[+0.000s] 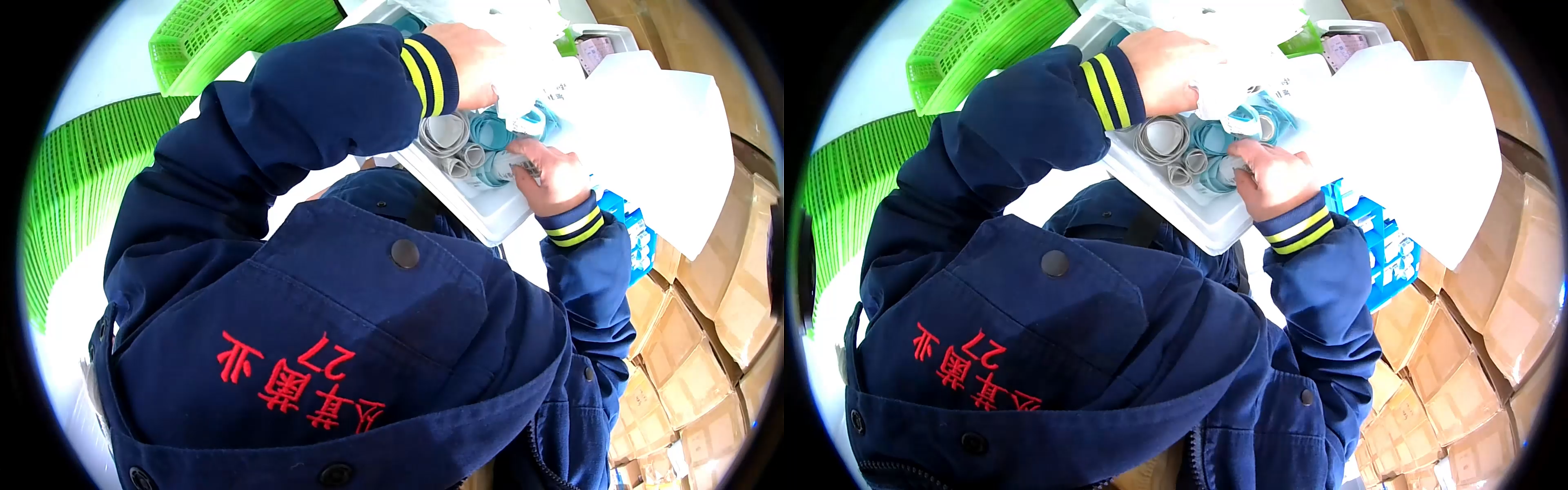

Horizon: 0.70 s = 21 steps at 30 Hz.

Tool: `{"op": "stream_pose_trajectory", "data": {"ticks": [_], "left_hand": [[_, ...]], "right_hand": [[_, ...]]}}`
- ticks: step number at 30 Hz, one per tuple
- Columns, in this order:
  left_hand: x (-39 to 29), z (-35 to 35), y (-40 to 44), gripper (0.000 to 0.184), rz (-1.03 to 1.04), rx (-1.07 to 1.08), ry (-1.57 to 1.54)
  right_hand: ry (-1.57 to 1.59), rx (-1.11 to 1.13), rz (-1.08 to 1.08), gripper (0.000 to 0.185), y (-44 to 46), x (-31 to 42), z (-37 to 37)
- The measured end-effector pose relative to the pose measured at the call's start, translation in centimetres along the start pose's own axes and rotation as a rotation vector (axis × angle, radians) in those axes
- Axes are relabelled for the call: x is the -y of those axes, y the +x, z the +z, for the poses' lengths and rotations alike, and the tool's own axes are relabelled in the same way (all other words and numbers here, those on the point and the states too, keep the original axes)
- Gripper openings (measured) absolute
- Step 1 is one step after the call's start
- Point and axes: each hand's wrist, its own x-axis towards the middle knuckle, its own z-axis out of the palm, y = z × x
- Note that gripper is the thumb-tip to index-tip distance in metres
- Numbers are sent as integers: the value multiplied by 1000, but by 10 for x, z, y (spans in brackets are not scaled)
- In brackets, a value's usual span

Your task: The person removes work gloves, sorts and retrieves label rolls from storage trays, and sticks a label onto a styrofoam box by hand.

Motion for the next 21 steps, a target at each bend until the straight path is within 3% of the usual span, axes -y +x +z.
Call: {"op": "stream_pose_trajectory", "data": {"ticks": [9, 21], "left_hand": [[1, 0, 0, 34, 13, -10, 13], [2, 1, -1, 32, 18, -8, -20]], "right_hand": [[-23, -1, 46, 25, 1, -6, 3], [-134, 22, -141, 21, -16, 33, 8]]}}
